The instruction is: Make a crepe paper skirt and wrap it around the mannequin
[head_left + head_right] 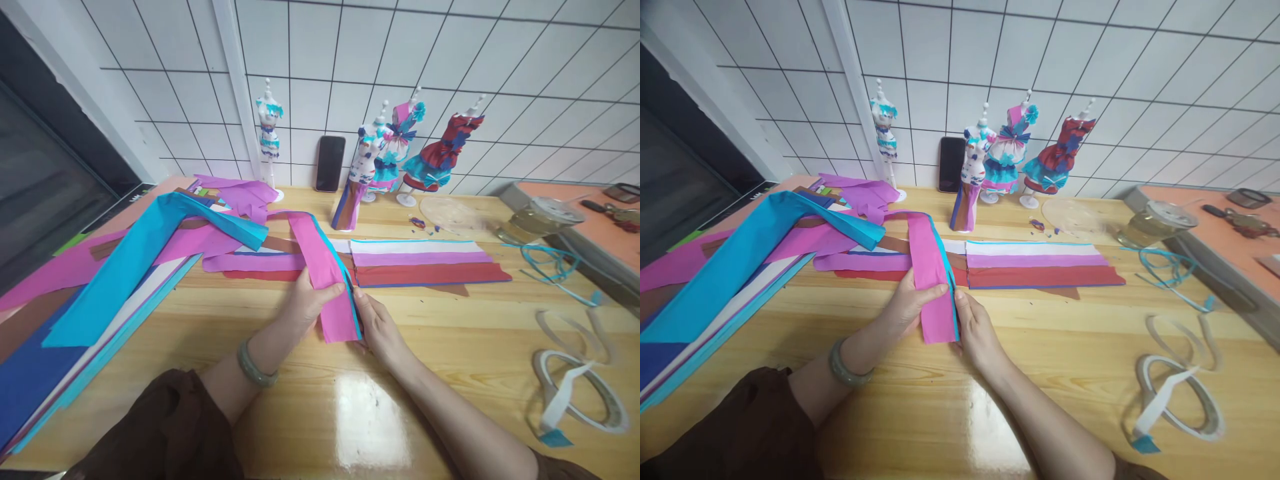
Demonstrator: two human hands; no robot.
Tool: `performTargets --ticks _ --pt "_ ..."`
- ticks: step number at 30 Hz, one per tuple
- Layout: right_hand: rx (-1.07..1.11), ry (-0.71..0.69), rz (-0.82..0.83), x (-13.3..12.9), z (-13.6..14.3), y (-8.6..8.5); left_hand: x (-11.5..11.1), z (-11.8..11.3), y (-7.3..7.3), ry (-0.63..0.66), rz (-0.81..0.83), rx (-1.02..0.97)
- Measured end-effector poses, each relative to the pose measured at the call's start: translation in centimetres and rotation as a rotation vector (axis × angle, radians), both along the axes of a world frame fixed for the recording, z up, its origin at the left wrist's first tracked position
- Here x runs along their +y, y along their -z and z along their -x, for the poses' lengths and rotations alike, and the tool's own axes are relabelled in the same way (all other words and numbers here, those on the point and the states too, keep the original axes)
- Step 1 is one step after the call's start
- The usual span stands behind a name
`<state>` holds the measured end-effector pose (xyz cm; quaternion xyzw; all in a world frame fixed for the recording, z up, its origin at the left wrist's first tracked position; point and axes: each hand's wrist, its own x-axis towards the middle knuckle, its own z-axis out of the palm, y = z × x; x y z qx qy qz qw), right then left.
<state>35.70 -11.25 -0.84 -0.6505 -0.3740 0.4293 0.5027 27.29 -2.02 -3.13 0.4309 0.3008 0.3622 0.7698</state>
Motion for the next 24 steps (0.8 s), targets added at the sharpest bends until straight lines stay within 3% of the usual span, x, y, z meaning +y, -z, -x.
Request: performTargets --ticks 10,19,24 --pt "0.094 0.015 -0.003 0.1 -0.4 1.1 0.2 0.1 -0.5 0.004 0.068 -0.04" --pt "-0.005 -0.041 0.044 -0.2 -0.5 2.3 2.2 1.1 -1.8 0.132 0.427 -0.224" --pt "0.045 -0.075 0.055 -0.2 -0.3 2.3 2.6 1.4 -1.5 0.175 0.263 -0.165"
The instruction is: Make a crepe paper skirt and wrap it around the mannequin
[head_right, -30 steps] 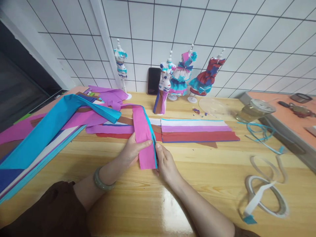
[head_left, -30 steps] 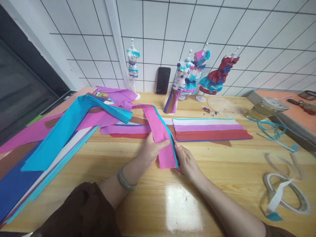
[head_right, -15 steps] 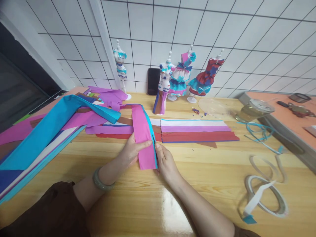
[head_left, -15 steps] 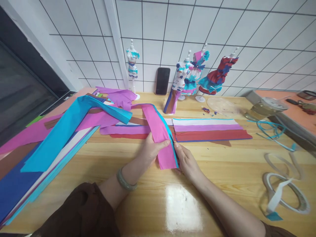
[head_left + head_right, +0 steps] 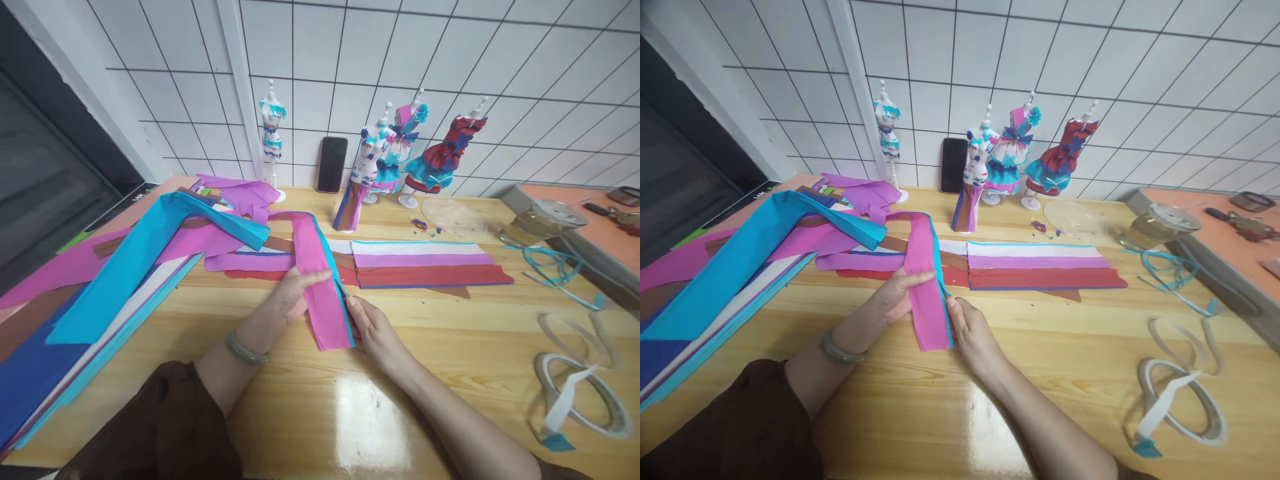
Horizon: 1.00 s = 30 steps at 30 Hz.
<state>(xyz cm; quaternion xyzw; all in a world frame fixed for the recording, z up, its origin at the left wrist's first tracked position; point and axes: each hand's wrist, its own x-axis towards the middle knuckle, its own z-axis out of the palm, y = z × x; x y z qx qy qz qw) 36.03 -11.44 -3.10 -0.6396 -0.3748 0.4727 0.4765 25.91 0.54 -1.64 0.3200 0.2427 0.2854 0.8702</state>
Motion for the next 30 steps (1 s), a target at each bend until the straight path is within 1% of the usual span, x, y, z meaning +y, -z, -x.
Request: performTargets --ticks 3,8,17,20,23,30 --pt "0.011 -0.005 -0.009 0.0 -0.1 0.0 -0.1 -0.1 0.1 0.016 -0.049 0.02" --pt "-0.079 -0.029 -0.029 0.0 -0.4 0.0 -0.1 -0.2 0.1 -0.033 -0.044 0.027" --pt "-0.132 0.023 -0.086 0.2 -0.2 -1.4 -0.7 -0.7 0.6 -0.121 -0.097 0.062" --pt "-0.14 0.028 -0.104 0.2 -0.1 -1.5 -1.1 -0.9 0.7 -0.153 -0.092 0.097" --pt "-0.119 0.027 -0.069 0.1 -0.1 -1.5 -1.4 -1.0 0.8 -0.185 -0.111 0.098" --pt "-0.15 0.03 -0.119 0.2 -0.2 -1.5 -1.9 -1.1 0.6 -0.191 -0.141 0.127"
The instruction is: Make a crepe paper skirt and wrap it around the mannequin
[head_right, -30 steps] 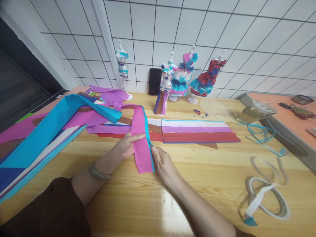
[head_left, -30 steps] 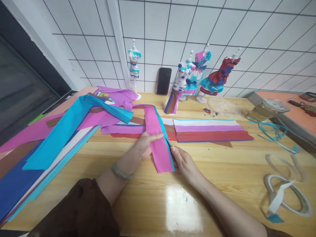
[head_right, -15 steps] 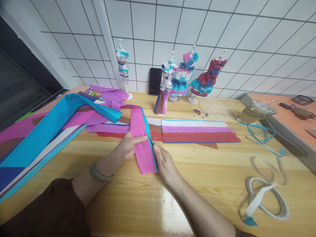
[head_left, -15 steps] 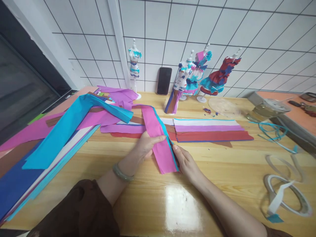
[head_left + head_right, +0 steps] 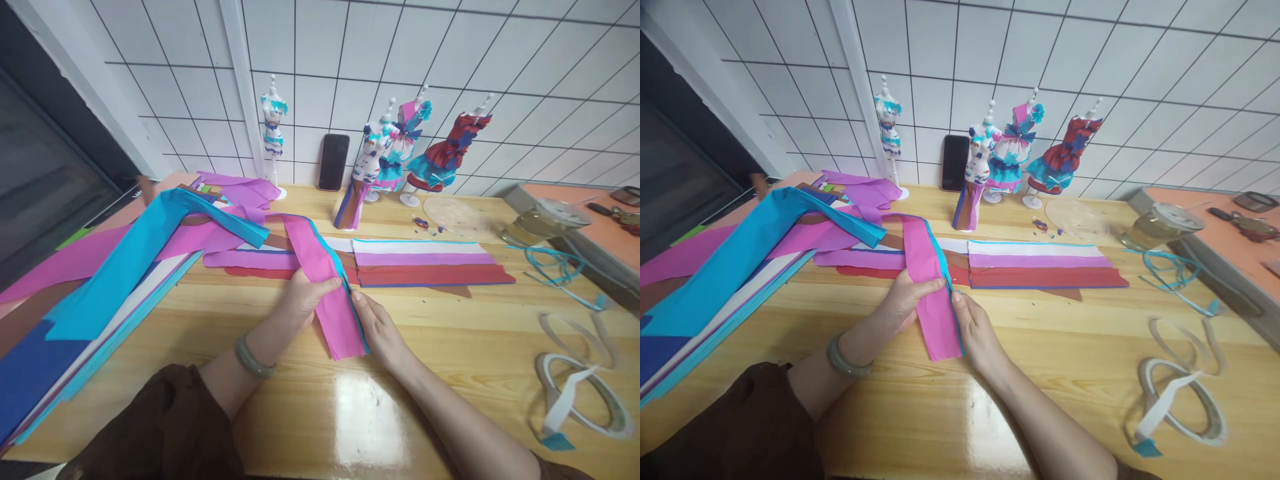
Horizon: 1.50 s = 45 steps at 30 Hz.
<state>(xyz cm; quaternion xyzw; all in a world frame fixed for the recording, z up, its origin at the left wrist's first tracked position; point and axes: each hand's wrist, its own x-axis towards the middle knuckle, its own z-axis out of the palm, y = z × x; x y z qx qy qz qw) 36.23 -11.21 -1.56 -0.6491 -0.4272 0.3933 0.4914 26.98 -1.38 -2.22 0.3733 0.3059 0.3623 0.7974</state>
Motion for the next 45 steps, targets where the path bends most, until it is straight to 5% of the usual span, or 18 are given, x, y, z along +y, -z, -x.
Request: performTargets --ticks 45 --pt "-0.045 -0.001 0.033 0.15 -0.43 0.32 -0.15 -0.05 0.19 0.018 0.06 -0.032"
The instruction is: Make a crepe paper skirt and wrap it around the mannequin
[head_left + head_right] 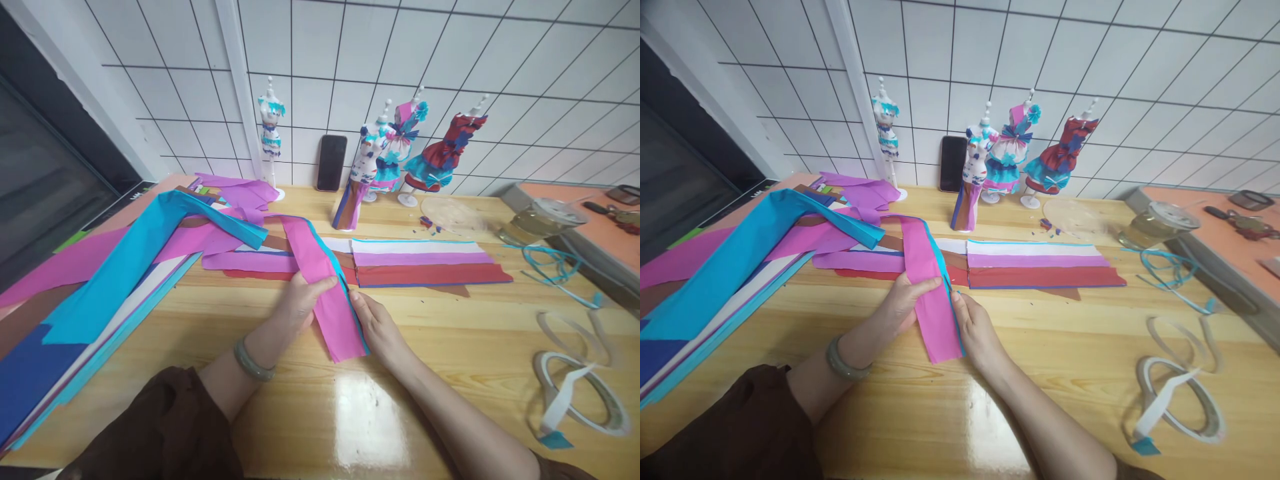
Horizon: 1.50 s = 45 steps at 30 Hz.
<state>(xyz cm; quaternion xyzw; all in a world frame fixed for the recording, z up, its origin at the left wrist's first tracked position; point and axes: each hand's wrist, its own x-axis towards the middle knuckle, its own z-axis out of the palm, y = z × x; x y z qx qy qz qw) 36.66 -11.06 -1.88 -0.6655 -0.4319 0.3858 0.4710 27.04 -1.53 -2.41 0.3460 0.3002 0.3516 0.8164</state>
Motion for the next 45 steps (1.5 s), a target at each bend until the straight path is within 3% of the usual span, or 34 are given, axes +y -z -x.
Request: performTargets --ticks 20,28,36,45 --pt "0.022 0.007 0.009 0.0 -0.1 0.4 0.1 -0.1 0.2 -0.019 -0.021 -0.011" --pt "0.077 0.015 0.006 -0.2 0.2 -0.6 0.0 0.0 0.1 -0.007 -0.031 0.005" --pt "0.174 0.025 -0.023 -0.1 0.3 -0.8 -0.5 0.1 0.6 0.088 -0.127 0.031" --pt "0.209 0.044 -0.031 -0.1 0.2 -0.2 -0.4 0.0 1.4 0.106 -0.237 0.106"
